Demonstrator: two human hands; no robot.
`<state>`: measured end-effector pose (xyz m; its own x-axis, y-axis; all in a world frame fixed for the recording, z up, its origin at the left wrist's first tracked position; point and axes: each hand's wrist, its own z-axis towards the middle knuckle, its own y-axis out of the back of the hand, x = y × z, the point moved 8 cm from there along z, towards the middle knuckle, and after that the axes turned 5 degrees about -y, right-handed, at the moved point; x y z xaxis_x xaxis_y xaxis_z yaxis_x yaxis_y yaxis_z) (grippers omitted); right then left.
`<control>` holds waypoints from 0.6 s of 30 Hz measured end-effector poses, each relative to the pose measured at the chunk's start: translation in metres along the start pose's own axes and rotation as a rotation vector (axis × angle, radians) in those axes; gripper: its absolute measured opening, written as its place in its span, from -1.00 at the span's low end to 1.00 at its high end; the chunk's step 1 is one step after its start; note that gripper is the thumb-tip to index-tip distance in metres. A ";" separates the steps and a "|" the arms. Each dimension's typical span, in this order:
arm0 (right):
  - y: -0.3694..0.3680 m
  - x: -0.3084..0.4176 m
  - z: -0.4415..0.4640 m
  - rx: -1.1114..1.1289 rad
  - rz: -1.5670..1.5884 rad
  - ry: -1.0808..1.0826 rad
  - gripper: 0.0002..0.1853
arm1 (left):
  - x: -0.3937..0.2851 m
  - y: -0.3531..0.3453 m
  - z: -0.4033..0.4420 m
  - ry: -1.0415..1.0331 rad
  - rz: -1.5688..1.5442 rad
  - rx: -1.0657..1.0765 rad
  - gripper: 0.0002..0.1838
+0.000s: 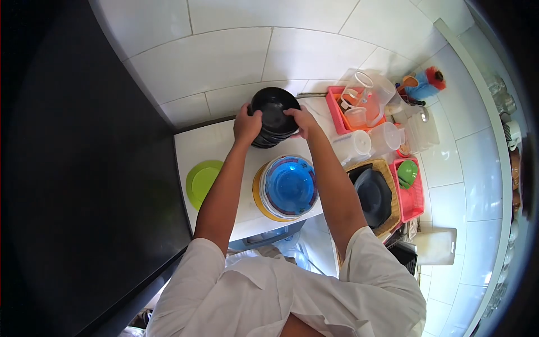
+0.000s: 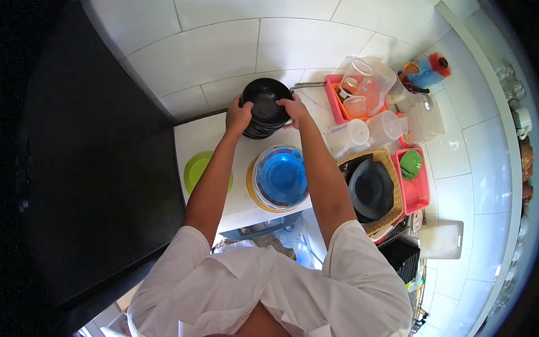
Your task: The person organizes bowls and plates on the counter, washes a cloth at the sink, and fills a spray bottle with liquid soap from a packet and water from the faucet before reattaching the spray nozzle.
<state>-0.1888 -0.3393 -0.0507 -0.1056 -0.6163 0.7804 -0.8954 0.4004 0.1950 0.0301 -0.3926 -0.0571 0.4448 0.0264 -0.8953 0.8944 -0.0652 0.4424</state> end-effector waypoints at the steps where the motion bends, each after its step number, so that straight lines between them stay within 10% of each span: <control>1: 0.002 -0.008 0.012 -0.003 0.003 -0.003 -0.50 | 0.005 0.001 -0.001 -0.019 -0.063 0.000 -0.26; 4: -0.024 -0.013 0.023 0.355 0.157 -0.014 -0.55 | 0.008 0.009 -0.001 -0.027 -0.164 0.026 -0.32; 12: -0.025 0.020 0.020 -0.165 -0.627 0.369 -0.64 | 0.035 0.011 0.005 -0.004 -0.541 0.102 -0.34; 18: 0.005 -0.012 0.027 -0.012 -0.096 0.096 -0.61 | 0.011 -0.009 0.005 -0.171 -0.400 0.057 -0.33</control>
<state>-0.2039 -0.3480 -0.0752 0.0231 -0.5845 0.8110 -0.8943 0.3506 0.2782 0.0269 -0.3969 -0.0717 0.0456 -0.1043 -0.9935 0.9885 -0.1387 0.0599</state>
